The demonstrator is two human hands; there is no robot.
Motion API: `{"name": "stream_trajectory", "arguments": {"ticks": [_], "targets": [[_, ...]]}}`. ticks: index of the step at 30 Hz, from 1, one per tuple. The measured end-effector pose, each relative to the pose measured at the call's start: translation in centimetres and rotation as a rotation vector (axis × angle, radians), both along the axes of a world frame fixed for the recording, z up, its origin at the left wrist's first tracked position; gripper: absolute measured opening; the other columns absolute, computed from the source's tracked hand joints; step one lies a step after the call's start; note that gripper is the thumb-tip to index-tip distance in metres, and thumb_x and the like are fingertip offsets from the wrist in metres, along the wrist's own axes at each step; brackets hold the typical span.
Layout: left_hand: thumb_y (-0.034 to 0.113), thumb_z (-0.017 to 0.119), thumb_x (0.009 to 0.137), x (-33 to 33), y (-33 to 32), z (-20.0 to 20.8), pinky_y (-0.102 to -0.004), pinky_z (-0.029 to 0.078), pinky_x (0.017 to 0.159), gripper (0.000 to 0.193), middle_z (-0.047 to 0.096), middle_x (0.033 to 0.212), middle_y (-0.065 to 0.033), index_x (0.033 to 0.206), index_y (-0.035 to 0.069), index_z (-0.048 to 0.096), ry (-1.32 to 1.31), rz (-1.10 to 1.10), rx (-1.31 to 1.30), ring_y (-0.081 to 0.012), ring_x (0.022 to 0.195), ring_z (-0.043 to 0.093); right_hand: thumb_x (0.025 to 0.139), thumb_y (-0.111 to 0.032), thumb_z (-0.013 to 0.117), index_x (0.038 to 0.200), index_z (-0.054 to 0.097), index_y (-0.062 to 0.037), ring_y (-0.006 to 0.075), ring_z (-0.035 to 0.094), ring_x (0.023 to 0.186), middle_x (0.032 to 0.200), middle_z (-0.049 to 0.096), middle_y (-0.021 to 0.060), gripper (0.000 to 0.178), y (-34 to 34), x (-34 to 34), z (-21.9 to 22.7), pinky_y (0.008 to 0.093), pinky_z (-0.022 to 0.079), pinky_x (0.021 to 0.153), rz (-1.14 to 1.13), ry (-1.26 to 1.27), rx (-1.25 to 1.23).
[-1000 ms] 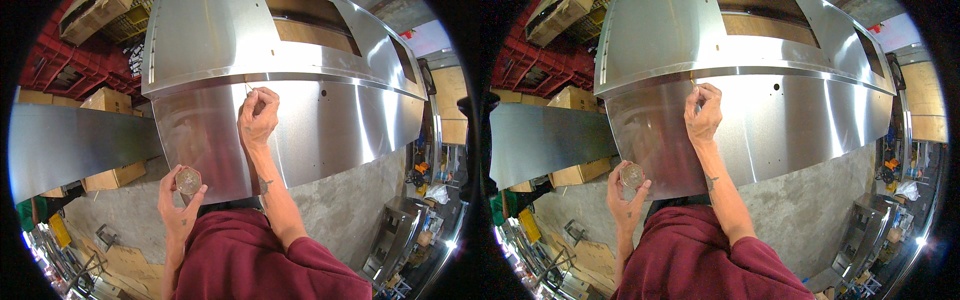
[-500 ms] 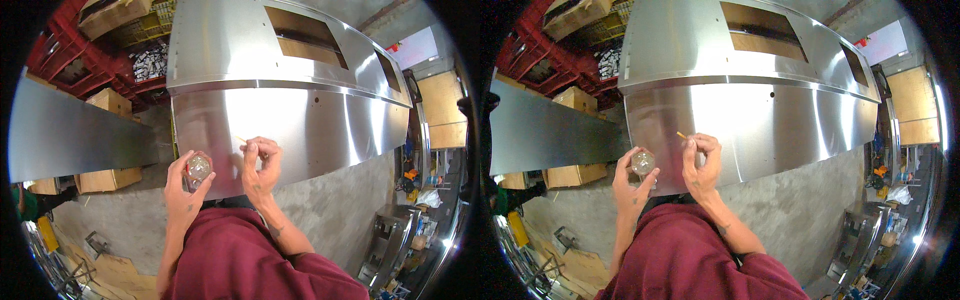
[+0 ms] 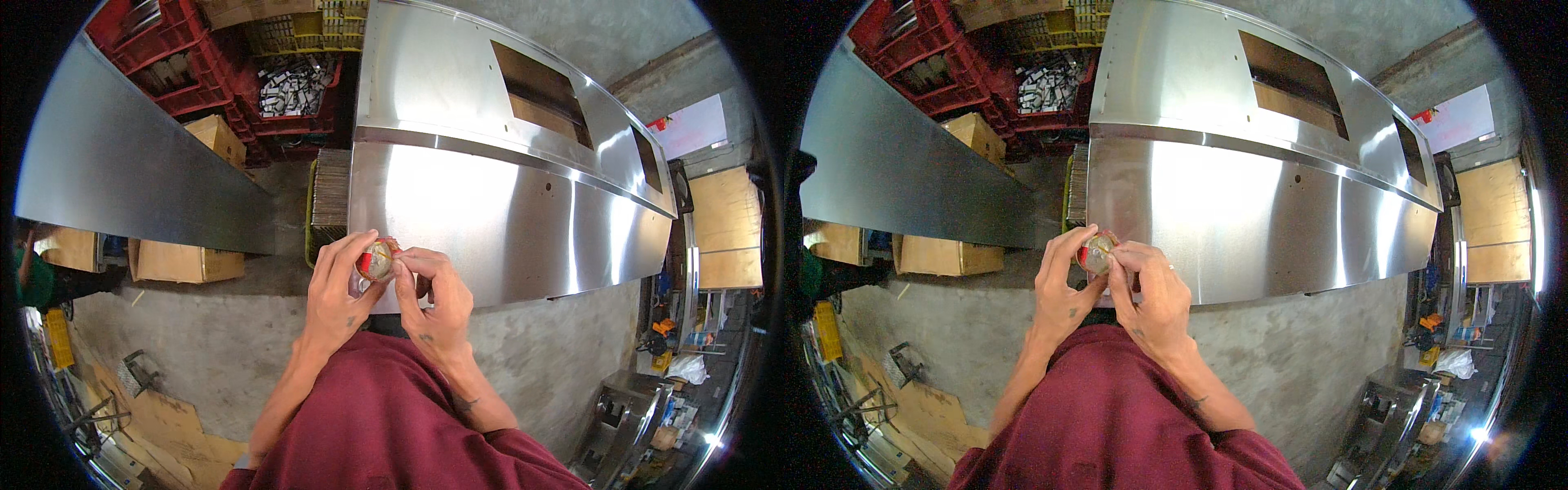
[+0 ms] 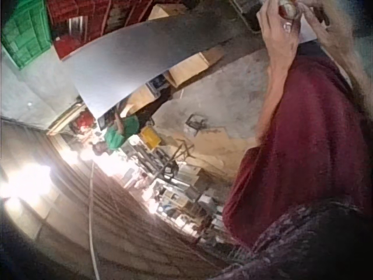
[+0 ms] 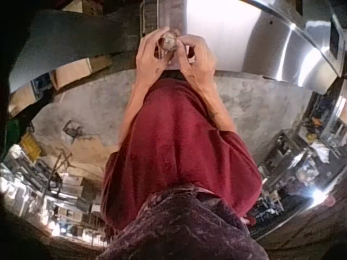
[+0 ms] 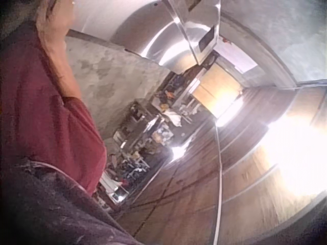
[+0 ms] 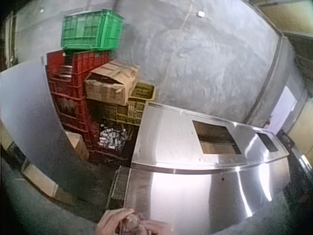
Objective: The person applies a substance from a small jar onto a large stainless steel panel using a small stick. They move along the panel, applying the substance to various spots and edges.
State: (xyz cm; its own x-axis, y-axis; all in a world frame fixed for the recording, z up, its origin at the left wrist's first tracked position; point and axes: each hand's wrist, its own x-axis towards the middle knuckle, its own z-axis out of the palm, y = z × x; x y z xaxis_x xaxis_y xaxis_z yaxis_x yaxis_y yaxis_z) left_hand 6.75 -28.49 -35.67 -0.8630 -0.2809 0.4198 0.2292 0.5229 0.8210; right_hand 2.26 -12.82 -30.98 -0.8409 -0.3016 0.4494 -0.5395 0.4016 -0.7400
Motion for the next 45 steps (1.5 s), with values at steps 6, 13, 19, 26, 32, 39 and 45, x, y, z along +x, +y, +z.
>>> {"name": "stream_trajectory", "arguments": {"ticks": [6,13,19,26,32,39,45], "targets": [[-0.002,0.096,0.078,0.1,0.3,0.4,-0.0467,0.059,0.106,0.077,0.072,0.143,-0.0162,0.149,0.006,0.068,0.015,-0.008,-0.024,-0.0384,0.125,0.070,0.096,0.001,0.084,0.113,0.073,-0.0029,0.0274,0.077,0.082,0.112,0.081,0.0143,0.021,0.3,-0.3,-0.4,0.0370,0.062,0.072,0.012,0.099,0.066],[0.000,0.096,0.081,-1.6,3.5,0.3,-0.0460,0.059,0.110,0.072,0.073,0.144,-0.0159,0.148,0.006,0.070,-0.013,-0.008,-0.036,-0.0364,0.131,0.071,0.098,0.004,0.084,0.114,0.072,-0.0020,0.0204,0.072,0.075,0.112,0.081,0.0148,0.021,4.0,-1.3,0.8,0.0315,0.058,0.062,-0.050,0.110,-0.050],[0.008,0.096,0.088,-4.1,9.2,-0.5,-0.0420,0.057,0.111,0.066,0.073,0.144,-0.0137,0.148,0.007,0.069,-0.116,0.044,0.001,-0.0285,0.131,0.072,0.101,0.006,0.079,0.117,0.069,0.0000,0.0147,0.069,0.075,0.114,0.079,0.0172,0.019,11.5,-5.5,-0.1,0.0279,0.055,0.062,-0.208,0.210,-0.210],[0.006,0.093,0.093,-7.3,18.7,-2.2,-0.0406,0.057,0.111,0.068,0.071,0.147,-0.0127,0.155,0.004,0.063,-0.304,0.067,0.033,-0.0248,0.131,0.070,0.105,0.008,0.073,0.114,0.066,0.0011,0.0205,0.071,0.088,0.113,0.075,0.0184,0.013,24.9,-14.8,-6.1,0.0326,0.059,0.076,-0.449,0.323,-0.267],[0.006,0.092,0.096,-9.0,26.1,-2.7,-0.0401,0.057,0.114,0.066,0.068,0.150,-0.0133,0.155,0.002,0.062,-0.431,0.126,0.188,-0.0244,0.132,0.069,0.107,0.006,0.072,0.114,0.065,0.0037,0.0213,0.073,0.090,0.114,0.072,0.0192,0.010,30.1,-24.2,-11.4,0.0345,0.062,0.075,-0.508,0.350,-0.196],[0.004,0.091,0.096,-10.1,28.5,-2.9,-0.0391,0.057,0.114,0.066,0.066,0.150,-0.0144,0.154,-0.001,0.060,-0.483,0.194,0.178,-0.0236,0.133,0.068,0.106,0.005,0.073,0.111,0.062,0.0041,0.0173,0.072,0.079,0.113,0.072,0.0204,0.013,28.2,-29.8,-15.7,0.0298,0.062,0.060,-0.479,0.315,-0.340],[0.001,0.090,0.095,-10.8,28.8,-2.7,-0.0392,0.058,0.114,0.067,0.067,0.149,-0.0145,0.155,-0.002,0.060,-0.489,0.217,0.125,-0.0239,0.132,0.069,0.105,0.006,0.073,0.111,0.061,0.0041,0.0164,0.071,0.078,0.112,0.072,0.0198,0.014,27.5,-31.0,-17.2,0.0293,0.060,0.059,-0.450,0.315,-0.354]]}}
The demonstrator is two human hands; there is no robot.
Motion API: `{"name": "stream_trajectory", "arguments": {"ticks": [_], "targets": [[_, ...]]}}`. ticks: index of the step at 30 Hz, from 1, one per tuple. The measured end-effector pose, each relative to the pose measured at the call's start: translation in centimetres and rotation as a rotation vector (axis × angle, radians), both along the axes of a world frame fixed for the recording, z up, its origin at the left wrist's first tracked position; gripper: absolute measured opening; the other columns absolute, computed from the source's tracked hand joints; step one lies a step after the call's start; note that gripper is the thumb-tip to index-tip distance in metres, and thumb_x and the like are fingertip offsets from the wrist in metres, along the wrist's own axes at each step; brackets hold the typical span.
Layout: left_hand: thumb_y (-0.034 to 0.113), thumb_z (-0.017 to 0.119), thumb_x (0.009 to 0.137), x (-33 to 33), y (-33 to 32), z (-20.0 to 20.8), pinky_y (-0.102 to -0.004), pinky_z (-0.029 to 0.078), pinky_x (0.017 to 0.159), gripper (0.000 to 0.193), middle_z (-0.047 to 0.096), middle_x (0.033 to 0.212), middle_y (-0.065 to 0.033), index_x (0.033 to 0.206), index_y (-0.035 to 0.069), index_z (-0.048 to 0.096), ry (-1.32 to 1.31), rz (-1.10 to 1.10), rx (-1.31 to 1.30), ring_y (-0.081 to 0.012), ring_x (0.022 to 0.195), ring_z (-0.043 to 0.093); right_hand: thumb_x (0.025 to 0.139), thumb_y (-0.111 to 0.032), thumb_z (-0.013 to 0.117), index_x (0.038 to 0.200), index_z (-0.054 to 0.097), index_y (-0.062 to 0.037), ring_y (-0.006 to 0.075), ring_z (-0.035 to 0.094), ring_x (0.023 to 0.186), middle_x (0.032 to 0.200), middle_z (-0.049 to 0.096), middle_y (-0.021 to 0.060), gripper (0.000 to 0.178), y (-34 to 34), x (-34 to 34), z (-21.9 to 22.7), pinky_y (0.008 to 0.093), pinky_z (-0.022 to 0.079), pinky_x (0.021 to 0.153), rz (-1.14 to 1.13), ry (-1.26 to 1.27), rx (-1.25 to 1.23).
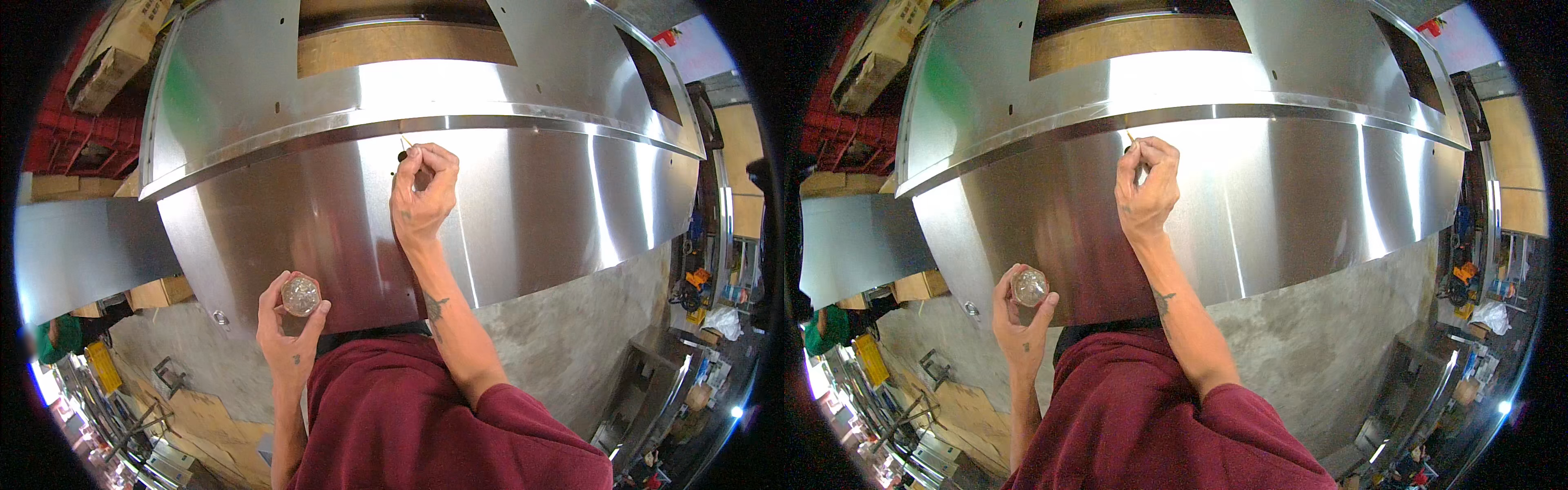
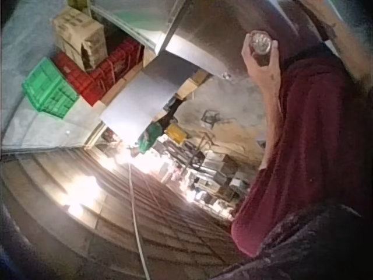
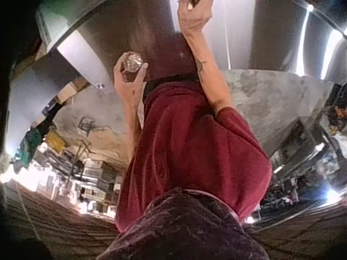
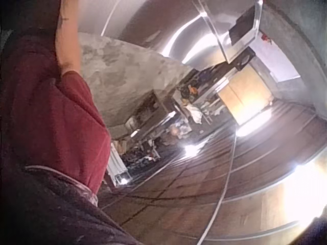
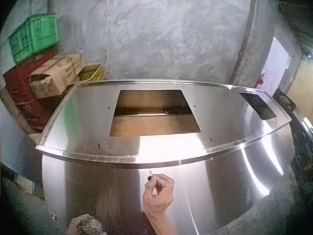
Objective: The person applies a substance from a small jar onto a large stainless steel panel using a small stick. They move along the panel, applying the substance to various spots and edges.
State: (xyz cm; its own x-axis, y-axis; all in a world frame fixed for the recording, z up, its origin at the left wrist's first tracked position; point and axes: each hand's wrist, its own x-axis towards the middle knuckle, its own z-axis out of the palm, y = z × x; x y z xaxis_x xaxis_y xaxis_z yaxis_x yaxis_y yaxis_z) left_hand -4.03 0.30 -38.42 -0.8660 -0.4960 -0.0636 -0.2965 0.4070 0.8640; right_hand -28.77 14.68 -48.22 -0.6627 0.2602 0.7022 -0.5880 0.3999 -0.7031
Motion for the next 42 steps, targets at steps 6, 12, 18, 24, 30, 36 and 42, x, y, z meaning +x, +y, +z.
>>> {"name": "stream_trajectory", "arguments": {"ticks": [6,12,18,24,30,36,42], "targets": [[0.004,0.093,0.093,-0.6,0.2,-0.2,-0.0374,0.059,0.106,0.067,0.069,0.145,-0.0129,0.153,0.000,0.063,0.037,0.055,0.056,-0.0222,0.127,0.070,0.105,0.006,0.073,0.110,0.060,0.0035,0.0152,0.070,0.076,0.111,0.072,0.0189,0.014,-0.2,-0.3,-0.1,0.0289,0.059,0.059,-0.029,-0.019,0.011],[0.000,0.090,0.096,-0.9,-0.4,-0.3,-0.0387,0.059,0.113,0.068,0.064,0.152,-0.0157,0.156,-0.002,0.058,-0.006,0.026,0.067,-0.0255,0.134,0.068,0.105,0.006,0.073,0.108,0.060,0.0027,0.0139,0.068,0.074,0.110,0.072,0.0179,0.014,-0.1,-0.8,-0.2,0.0276,0.057,0.058,-0.045,0.027,0.060],[0.001,0.090,0.096,-1.2,-0.7,-0.3,-0.0391,0.060,0.113,0.067,0.064,0.151,-0.0156,0.155,-0.002,0.058,0.015,0.016,0.061,-0.0258,0.135,0.068,0.105,0.006,0.073,0.108,0.060,0.0030,0.0139,0.069,0.075,0.110,0.072,0.0177,0.014,-0.1,-0.7,-0.2,0.0276,0.057,0.058,-0.049,0.034,0.091],[0.001,0.089,0.096,-1.3,-0.8,-0.4,-0.0400,0.060,0.114,0.067,0.063,0.153,-0.0161,0.155,-0.001,0.059,0.007,0.013,0.057,-0.0262,0.137,0.066,0.105,0.006,0.073,0.109,0.060,0.0027,0.0153,0.071,0.078,0.109,0.072,0.0180,0.014,0.0,-0.8,-0.2,0.0279,0.061,0.059,-0.054,0.038,0.101],[0.001,0.090,0.096,-1.5,-0.5,-0.1,-0.0404,0.059,0.116,0.067,0.063,0.154,-0.0154,0.155,-0.001,0.059,0.012,0.018,0.062,-0.0253,0.138,0.066,0.104,0.006,0.073,0.110,0.060,0.0029,0.0173,0.073,0.081,0.109,0.072,0.0185,0.014,0.3,-0.9,-0.1,0.0287,0.063,0.061,-0.042,0.005,0.091],[0.002,0.090,0.096,-1.4,-0.6,-0.2,-0.0398,0.059,0.116,0.067,0.064,0.153,-0.0149,0.155,-0.001,0.059,0.003,0.035,0.086,-0.0250,0.137,0.067,0.105,0.006,0.074,0.108,0.060,0.0030,0.0181,0.074,0.081,0.109,0.072,0.0188,0.014,0.0,-0.9,-0.1,0.0289,0.063,0.062,-0.055,0.001,0.095],[0.002,0.091,0.096,-1.2,-0.6,-0.5,-0.0401,0.059,0.116,0.068,0.064,0.153,-0.0148,0.156,-0.002,0.058,0.012,0.030,0.062,-0.0249,0.136,0.067,0.104,0.006,0.074,0.108,0.062,0.0022,0.0178,0.074,0.081,0.109,0.073,0.0186,0.013,0.1,-0.9,-0.2,0.0290,0.064,0.062,-0.052,-0.014,0.089]]}}
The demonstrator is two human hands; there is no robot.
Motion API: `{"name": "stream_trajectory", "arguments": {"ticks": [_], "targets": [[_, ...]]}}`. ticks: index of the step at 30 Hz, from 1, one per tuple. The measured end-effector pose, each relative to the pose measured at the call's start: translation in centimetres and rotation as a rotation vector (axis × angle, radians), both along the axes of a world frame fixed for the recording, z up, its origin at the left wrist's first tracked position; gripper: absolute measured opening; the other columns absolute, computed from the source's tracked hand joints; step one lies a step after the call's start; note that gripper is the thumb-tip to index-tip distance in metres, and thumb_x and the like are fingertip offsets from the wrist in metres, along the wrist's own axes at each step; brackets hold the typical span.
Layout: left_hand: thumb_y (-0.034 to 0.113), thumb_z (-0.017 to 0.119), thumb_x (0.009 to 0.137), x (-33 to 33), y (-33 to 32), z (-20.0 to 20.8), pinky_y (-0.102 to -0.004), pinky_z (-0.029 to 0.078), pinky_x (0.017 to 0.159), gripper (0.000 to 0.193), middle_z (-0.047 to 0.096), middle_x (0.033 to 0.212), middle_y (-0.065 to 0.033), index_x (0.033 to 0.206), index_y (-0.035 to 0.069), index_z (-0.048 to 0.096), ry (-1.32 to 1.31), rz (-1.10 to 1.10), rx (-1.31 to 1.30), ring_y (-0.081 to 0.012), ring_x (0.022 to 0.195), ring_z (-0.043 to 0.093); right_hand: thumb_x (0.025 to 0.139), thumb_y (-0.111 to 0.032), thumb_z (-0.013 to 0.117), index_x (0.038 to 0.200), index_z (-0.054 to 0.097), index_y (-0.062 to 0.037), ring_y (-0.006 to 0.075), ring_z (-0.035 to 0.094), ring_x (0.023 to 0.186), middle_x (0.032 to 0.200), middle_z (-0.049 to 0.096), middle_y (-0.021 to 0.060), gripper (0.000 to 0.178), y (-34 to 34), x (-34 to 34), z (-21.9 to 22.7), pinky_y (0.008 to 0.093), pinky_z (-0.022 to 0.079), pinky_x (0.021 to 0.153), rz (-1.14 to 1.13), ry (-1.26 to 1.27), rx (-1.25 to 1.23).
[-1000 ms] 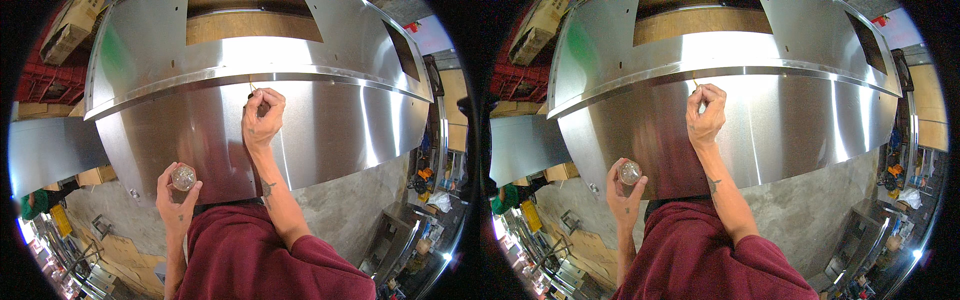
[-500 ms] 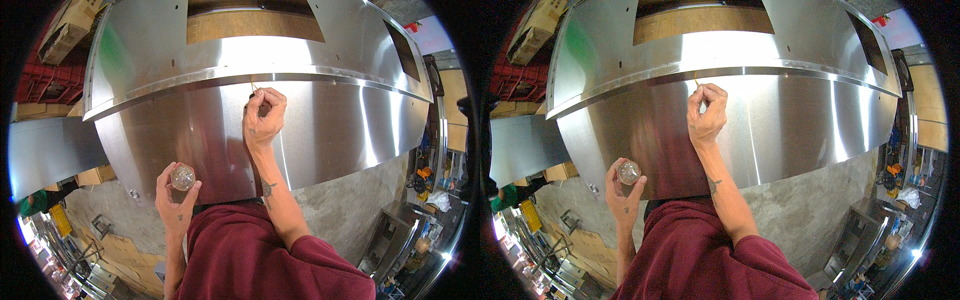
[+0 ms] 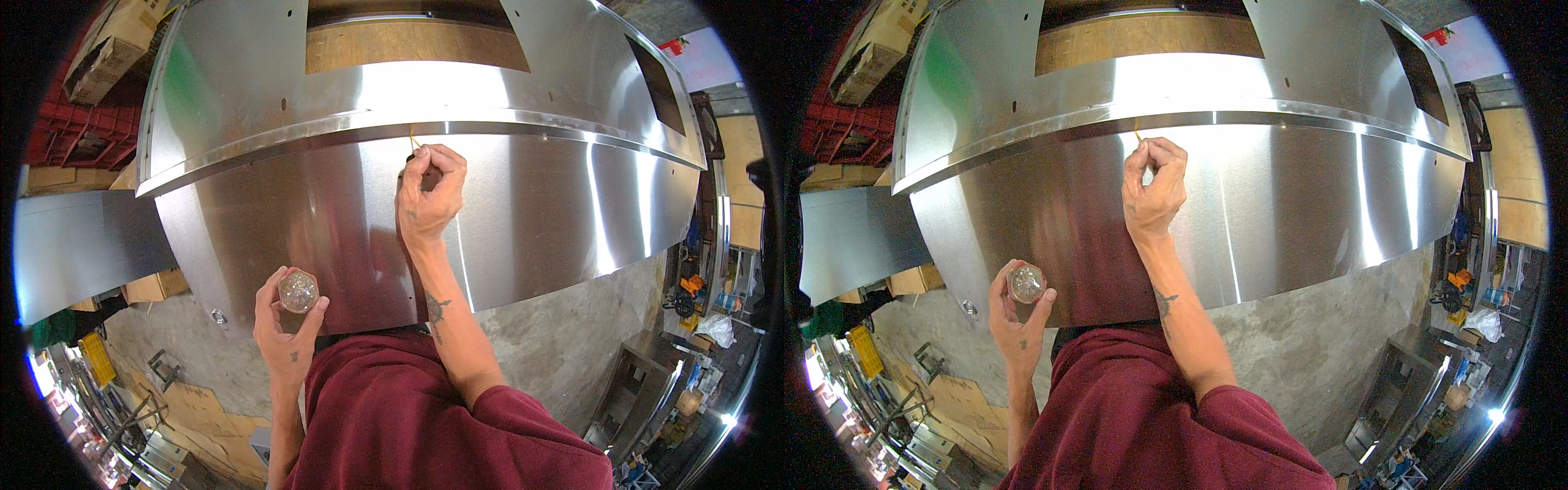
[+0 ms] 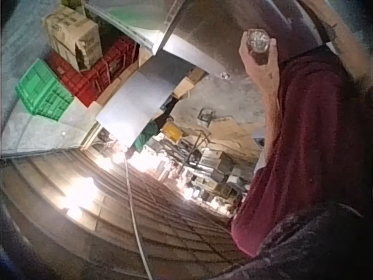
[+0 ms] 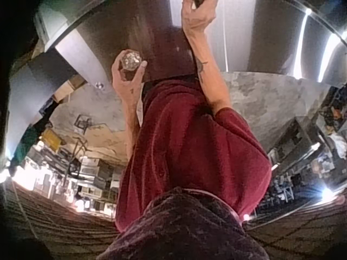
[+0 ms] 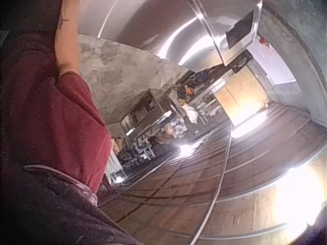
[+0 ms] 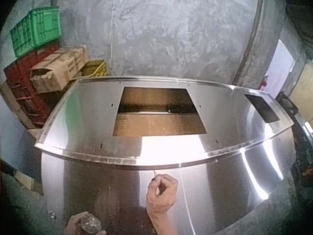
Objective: The person applies a substance from a small jar onto a large stainless steel panel using a small stick. They move along the panel, applying the substance to various spots and edges.
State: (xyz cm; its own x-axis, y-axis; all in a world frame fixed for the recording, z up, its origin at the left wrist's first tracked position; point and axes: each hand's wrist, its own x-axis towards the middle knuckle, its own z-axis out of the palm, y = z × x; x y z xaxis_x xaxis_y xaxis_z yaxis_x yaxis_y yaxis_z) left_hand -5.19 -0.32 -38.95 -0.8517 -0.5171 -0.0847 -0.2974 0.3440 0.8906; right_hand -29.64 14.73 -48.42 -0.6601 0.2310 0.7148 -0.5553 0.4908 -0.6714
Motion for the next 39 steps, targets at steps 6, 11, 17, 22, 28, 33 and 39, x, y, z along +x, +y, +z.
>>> {"name": "stream_trajectory", "arguments": {"ticks": [6,11,17,22,28,33,39], "targets": [[0.000,0.088,0.096,-0.1,0.3,0.1,-0.0403,0.058,0.116,0.067,0.063,0.153,-0.0146,0.156,-0.001,0.058,0.017,0.001,0.017,-0.0252,0.136,0.067,0.105,0.005,0.074,0.112,0.064,0.0034,0.0180,0.076,0.085,0.113,0.072,0.0189,0.013,0.6,0.6,0.6,0.0289,0.068,0.065,0.028,0.024,-0.031],[-0.002,0.086,0.097,-0.5,0.6,-0.4,-0.0401,0.056,0.117,0.067,0.063,0.154,-0.0151,0.157,-0.001,0.058,0.028,0.014,0.047,-0.0249,0.136,0.066,0.106,0.005,0.072,0.114,0.064,0.0045,0.0210,0.079,0.091,0.115,0.070,0.0186,0.012,4.4,1.1,1.2,0.0304,0.073,0.071,-0.038,0.034,-0.032],[-0.001,0.087,0.098,-1.1,2.7,-0.9,-0.0395,0.055,0.117,0.069,0.062,0.157,-0.0141,0.160,0.000,0.057,0.028,-0.010,0.064,-0.0247,0.139,0.064,0.110,-0.003,0.071,0.113,0.063,0.0022,0.0234,0.075,0.094,0.118,0.070,0.0185,0.009,13.4,-2.1,2.1,0.0353,0.068,0.078,-0.209,0.047,-0.001],[0.000,0.086,0.099,-1.8,4.1,-0.1,-0.0397,0.054,0.119,0.069,0.062,0.160,-0.0143,0.161,0.000,0.056,0.015,-0.074,0.060,-0.0255,0.142,0.063,0.113,-0.010,0.070,0.114,0.061,-0.0002,0.0241,0.073,0.096,0.119,0.070,0.0183,0.014,17.0,-4.7,2.0,0.0373,0.066,0.082,-0.323,0.021,-0.033],[-0.001,0.090,0.094,-2.3,5.4,-0.3,-0.0398,0.056,0.116,0.068,0.066,0.152,-0.0141,0.156,-0.001,0.060,0.028,-0.059,0.028,-0.0239,0.133,0.067,0.115,-0.013,0.066,0.116,0.056,-0.0025,0.0219,0.076,0.096,0.117,0.069,0.0169,0.015,18.4,-6.2,1.0,0.0360,0.068,0.082,-0.353,-0.027,0.000],[0.001,0.087,0.099,-2.3,5.5,-0.4,-0.0408,0.056,0.118,0.068,0.062,0.158,-0.0149,0.159,-0.001,0.057,0.005,-0.115,0.015,-0.0266,0.142,0.063,0.116,-0.013,0.065,0.117,0.056,-0.0025,0.0221,0.076,0.096,0.117,0.070,0.0168,0.014,18.1,-6.3,0.9,0.0365,0.069,0.083,-0.339,-0.043,-0.007],[0.000,0.087,0.098,-2.5,6.2,-0.5,-0.0408,0.057,0.118,0.068,0.061,0.159,-0.0147,0.159,0.000,0.057,0.011,-0.100,0.060,-0.0264,0.141,0.063,0.116,-0.013,0.065,0.116,0.057,-0.0030,0.0226,0.076,0.096,0.116,0.070,0.0164,0.013,18.5,-6.7,0.5,0.0372,0.068,0.083,-0.321,-0.053,-0.023]]}}
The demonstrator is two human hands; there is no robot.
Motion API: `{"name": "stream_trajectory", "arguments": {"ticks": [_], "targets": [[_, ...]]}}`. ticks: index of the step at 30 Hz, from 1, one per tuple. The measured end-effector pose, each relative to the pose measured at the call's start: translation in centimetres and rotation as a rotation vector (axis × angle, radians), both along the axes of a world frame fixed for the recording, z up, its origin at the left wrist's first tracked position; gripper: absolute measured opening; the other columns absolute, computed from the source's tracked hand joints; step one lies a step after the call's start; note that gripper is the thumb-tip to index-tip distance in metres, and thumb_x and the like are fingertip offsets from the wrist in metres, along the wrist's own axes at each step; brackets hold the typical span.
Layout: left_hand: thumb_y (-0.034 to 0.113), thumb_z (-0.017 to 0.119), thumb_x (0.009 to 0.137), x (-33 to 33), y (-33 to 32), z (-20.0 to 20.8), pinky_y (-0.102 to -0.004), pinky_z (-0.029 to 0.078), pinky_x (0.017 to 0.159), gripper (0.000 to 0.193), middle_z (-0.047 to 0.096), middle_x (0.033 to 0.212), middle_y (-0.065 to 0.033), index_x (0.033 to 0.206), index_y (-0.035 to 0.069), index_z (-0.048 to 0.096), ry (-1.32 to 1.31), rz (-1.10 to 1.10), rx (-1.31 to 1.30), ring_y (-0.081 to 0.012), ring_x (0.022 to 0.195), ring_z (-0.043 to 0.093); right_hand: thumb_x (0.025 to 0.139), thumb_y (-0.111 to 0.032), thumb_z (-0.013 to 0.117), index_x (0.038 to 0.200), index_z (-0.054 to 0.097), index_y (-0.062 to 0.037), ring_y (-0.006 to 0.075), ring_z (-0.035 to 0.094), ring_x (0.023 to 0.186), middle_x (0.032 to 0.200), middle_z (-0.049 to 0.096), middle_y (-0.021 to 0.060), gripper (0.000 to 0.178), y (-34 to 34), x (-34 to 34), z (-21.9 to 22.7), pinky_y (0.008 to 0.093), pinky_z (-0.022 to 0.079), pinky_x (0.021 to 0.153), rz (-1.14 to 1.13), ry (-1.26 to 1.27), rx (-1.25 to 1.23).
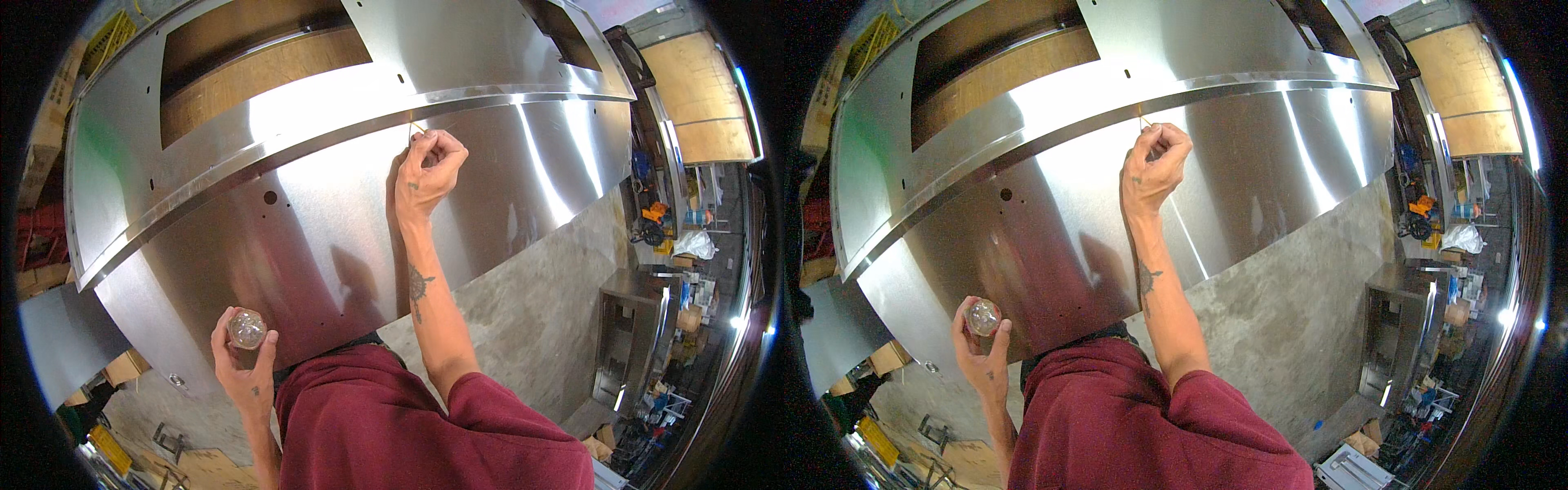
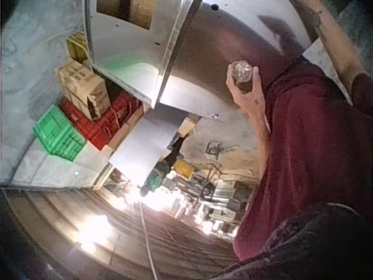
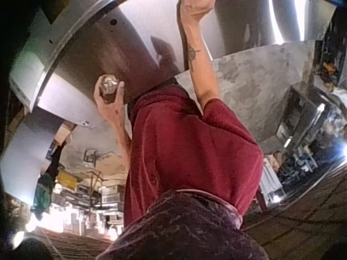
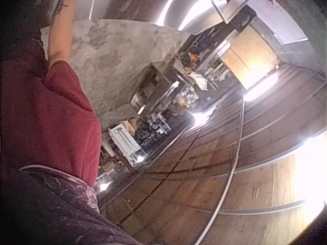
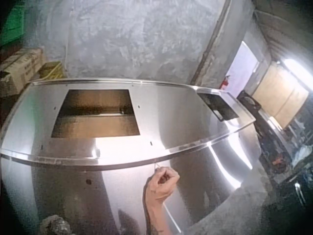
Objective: The person applies a substance from a small jar onto a large stainless steel panel using a small stick. They move along the panel, applying the substance to various spots and edges.
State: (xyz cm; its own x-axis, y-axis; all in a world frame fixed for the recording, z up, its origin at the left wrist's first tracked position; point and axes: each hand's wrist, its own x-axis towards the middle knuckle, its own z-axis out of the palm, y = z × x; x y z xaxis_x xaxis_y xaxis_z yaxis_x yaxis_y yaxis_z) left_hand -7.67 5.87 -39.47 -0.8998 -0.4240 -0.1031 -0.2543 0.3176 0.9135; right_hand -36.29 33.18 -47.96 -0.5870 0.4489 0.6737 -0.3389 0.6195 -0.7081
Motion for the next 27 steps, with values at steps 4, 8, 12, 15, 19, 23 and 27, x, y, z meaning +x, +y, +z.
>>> {"name": "stream_trajectory", "arguments": {"ticks": [4,8,12,15,19,23,27], "targets": [[0.001,0.088,0.098,-0.1,0.1,-0.1,-0.0414,0.058,0.117,0.068,0.061,0.159,-0.0152,0.159,0.000,0.057,-0.004,-0.009,-0.025,-0.0270,0.141,0.064,0.116,-0.013,0.066,0.116,0.057,-0.0034,0.0219,0.076,0.096,0.116,0.070,0.0156,0.013,0.0,0.0,-0.2,0.0364,0.067,0.082,0.003,0.006,0.016],[0.002,0.090,0.096,-0.4,0.8,0.0,-0.0403,0.058,0.115,0.068,0.066,0.153,-0.0144,0.157,0.000,0.060,0.002,0.033,-0.020,-0.0247,0.135,0.067,0.116,-0.014,0.066,0.115,0.057,-0.0042,0.0212,0.075,0.095,0.115,0.070,0.0150,0.013,-0.1,0.0,0.0,0.0359,0.067,0.082,-0.001,0.005,0.035],[0.002,0.091,0.095,-0.5,1.0,-0.1,-0.0398,0.058,0.114,0.067,0.067,0.151,-0.0138,0.156,0.001,0.061,0.020,0.043,-0.024,-0.0238,0.132,0.069,0.115,-0.013,0.067,0.114,0.057,-0.0045,0.0209,0.075,0.094,0.115,0.070,0.0152,0.013,0.0,0.0,0.0,0.0362,0.067,0.082,0.000,0.004,0.034],[0.002,0.091,0.095,-0.5,0.9,-0.5,-0.0400,0.057,0.114,0.067,0.067,0.151,-0.0137,0.156,0.001,0.061,0.026,0.038,-0.023,-0.0238,0.133,0.068,0.115,-0.013,0.067,0.114,0.057,-0.0041,0.0207,0.075,0.094,0.116,0.070,0.0153,0.013,0.0,0.0,0.0,0.0362,0.066,0.082,-0.001,-0.012,0.037],[0.003,0.091,0.095,-0.6,1.0,-0.2,-0.0401,0.058,0.114,0.067,0.067,0.151,-0.0136,0.155,0.001,0.061,0.004,0.047,-0.016,-0.0238,0.132,0.069,0.115,-0.013,0.068,0.115,0.058,-0.0038,0.0202,0.075,0.093,0.116,0.071,0.0149,0.013,0.0,-0.1,0.0,0.0352,0.066,0.081,-0.003,-0.013,0.024],[0.004,0.091,0.095,-0.7,1.0,-0.3,-0.0398,0.059,0.113,0.066,0.067,0.151,-0.0136,0.155,0.001,0.062,0.008,0.044,-0.010,-0.0238,0.132,0.069,0.115,-0.013,0.068,0.115,0.058,-0.0038,0.0197,0.074,0.093,0.116,0.071,0.0146,0.013,-0.1,-0.1,0.0,0.0347,0.065,0.081,-0.016,-0.006,0.034],[0.004,0.091,0.096,-0.7,1.0,-0.2,-0.0396,0.059,0.112,0.065,0.067,0.150,-0.0137,0.154,0.001,0.062,0.026,0.039,-0.031,-0.0236,0.131,0.069,0.115,-0.013,0.067,0.116,0.058,-0.0036,0.0197,0.074,0.093,0.116,0.071,0.0145,0.013,0.0,-0.1,0.0,0.0350,0.065,0.080,-0.010,-0.019,0.044]]}}
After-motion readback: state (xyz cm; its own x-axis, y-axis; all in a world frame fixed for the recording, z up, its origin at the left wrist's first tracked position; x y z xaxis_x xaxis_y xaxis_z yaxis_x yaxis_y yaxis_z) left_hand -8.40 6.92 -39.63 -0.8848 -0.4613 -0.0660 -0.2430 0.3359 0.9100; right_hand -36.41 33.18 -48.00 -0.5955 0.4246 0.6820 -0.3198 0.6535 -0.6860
